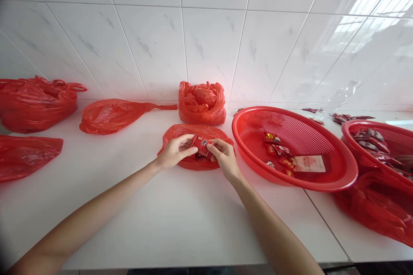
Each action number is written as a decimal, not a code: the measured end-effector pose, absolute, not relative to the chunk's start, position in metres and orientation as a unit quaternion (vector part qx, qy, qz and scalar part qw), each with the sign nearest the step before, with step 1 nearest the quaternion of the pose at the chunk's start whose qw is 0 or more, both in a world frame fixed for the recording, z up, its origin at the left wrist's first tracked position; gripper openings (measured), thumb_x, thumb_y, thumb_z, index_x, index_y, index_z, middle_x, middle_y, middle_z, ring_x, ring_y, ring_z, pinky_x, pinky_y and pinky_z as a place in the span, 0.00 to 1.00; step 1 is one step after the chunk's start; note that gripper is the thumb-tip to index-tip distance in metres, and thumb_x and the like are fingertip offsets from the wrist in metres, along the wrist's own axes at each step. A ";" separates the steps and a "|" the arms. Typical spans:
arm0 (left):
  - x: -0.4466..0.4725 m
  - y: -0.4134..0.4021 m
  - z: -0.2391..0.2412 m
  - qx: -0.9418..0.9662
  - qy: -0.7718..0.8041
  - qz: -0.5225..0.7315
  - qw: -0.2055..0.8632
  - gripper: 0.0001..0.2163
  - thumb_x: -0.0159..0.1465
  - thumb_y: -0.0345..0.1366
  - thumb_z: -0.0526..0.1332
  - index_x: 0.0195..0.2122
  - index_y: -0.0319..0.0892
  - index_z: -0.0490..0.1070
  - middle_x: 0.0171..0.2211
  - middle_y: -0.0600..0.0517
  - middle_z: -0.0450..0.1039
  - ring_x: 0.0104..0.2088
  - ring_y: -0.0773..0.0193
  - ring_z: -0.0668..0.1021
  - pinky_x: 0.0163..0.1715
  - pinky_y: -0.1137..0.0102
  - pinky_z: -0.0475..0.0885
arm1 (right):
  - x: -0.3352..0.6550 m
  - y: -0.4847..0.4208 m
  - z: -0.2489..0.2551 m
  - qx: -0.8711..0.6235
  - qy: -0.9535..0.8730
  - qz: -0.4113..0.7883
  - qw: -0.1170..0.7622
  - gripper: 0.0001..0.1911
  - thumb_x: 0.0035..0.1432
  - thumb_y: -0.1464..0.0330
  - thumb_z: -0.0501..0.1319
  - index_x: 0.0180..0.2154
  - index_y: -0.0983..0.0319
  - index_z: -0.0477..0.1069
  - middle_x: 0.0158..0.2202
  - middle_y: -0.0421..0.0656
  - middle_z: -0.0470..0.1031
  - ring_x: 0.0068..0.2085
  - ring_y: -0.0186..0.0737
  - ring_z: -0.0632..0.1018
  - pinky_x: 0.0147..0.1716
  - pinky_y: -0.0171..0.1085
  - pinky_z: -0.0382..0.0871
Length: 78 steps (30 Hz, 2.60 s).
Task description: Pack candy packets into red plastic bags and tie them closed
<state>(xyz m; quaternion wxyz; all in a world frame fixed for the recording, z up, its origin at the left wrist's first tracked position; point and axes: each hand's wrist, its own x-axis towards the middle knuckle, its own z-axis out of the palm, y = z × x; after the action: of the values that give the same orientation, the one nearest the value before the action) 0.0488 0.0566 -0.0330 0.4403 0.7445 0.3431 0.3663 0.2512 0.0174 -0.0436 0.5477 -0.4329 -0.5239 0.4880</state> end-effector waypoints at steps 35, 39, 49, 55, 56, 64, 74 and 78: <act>0.038 0.033 0.024 0.685 0.291 0.410 0.527 0.16 0.66 0.45 0.62 0.27 0.38 0.73 0.26 0.52 0.71 0.28 0.65 0.73 0.30 0.70 0.70 | 0.244 0.000 -0.018 -0.279 -0.460 0.609 0.583 0.12 0.52 0.64 0.71 0.24 0.61 0.71 0.23 0.38 0.75 0.21 0.30 0.69 0.22 0.32 0.64; 0.039 0.029 0.025 0.689 0.285 0.398 0.535 0.11 0.62 0.42 0.66 0.40 0.40 0.78 0.33 0.50 0.76 0.33 0.62 0.76 0.35 0.69 0.73 | 0.245 0.000 -0.018 -0.285 -0.466 0.594 0.591 0.11 0.53 0.64 0.70 0.26 0.60 0.72 0.24 0.38 0.76 0.21 0.30 0.69 0.22 0.33 0.64; 0.041 0.025 0.030 0.666 0.294 0.405 0.552 0.15 0.61 0.37 0.68 0.48 0.40 0.78 0.35 0.49 0.79 0.34 0.64 0.77 0.34 0.70 0.74 | 0.246 0.000 -0.016 -0.273 -0.460 0.610 0.584 0.12 0.53 0.65 0.70 0.25 0.61 0.70 0.23 0.38 0.75 0.20 0.29 0.69 0.22 0.33 0.62; 0.040 0.025 0.029 0.665 0.288 0.411 0.553 0.14 0.60 0.37 0.68 0.47 0.39 0.79 0.33 0.48 0.78 0.31 0.65 0.76 0.32 0.71 0.72 | 0.249 0.001 -0.019 -0.272 -0.457 0.626 0.570 0.13 0.54 0.64 0.70 0.25 0.61 0.70 0.24 0.38 0.76 0.19 0.29 0.68 0.21 0.33 0.61; 0.040 0.025 0.029 0.664 0.287 0.414 0.552 0.14 0.60 0.37 0.68 0.46 0.39 0.79 0.32 0.48 0.78 0.30 0.65 0.76 0.32 0.71 0.72 | 0.249 0.001 -0.019 -0.271 -0.456 0.628 0.569 0.13 0.54 0.64 0.70 0.25 0.61 0.70 0.25 0.38 0.76 0.19 0.29 0.68 0.21 0.33 0.61; 0.041 0.026 0.028 0.659 0.297 0.422 0.548 0.12 0.60 0.36 0.68 0.44 0.41 0.80 0.31 0.51 0.76 0.28 0.67 0.73 0.31 0.71 0.70 | 0.249 0.001 -0.021 -0.261 -0.453 0.640 0.564 0.10 0.55 0.64 0.69 0.27 0.61 0.72 0.26 0.38 0.76 0.20 0.28 0.68 0.22 0.33 0.61; 0.041 0.031 0.021 0.667 0.299 0.448 0.515 0.09 0.60 0.38 0.68 0.40 0.41 0.81 0.33 0.50 0.75 0.30 0.66 0.74 0.31 0.69 0.72 | 0.247 0.003 -0.021 -0.256 -0.448 0.647 0.562 0.14 0.59 0.55 0.65 0.36 0.59 0.76 0.32 0.42 0.78 0.28 0.36 0.75 0.30 0.37 0.71; 0.037 0.043 0.010 0.733 0.294 0.456 0.411 0.08 0.62 0.38 0.65 0.40 0.43 0.81 0.41 0.47 0.76 0.41 0.60 0.78 0.41 0.67 0.75 | 0.248 0.005 -0.024 -0.304 -0.453 0.592 0.593 0.14 0.57 0.55 0.67 0.37 0.59 0.77 0.38 0.43 0.79 0.34 0.37 0.78 0.39 0.39 0.75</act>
<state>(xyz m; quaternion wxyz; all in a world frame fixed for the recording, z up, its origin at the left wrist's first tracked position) 0.0365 0.0428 0.0103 0.4107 0.7328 0.2935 0.4563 0.2482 0.0053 -0.0238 0.5932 -0.3039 -0.4529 0.5922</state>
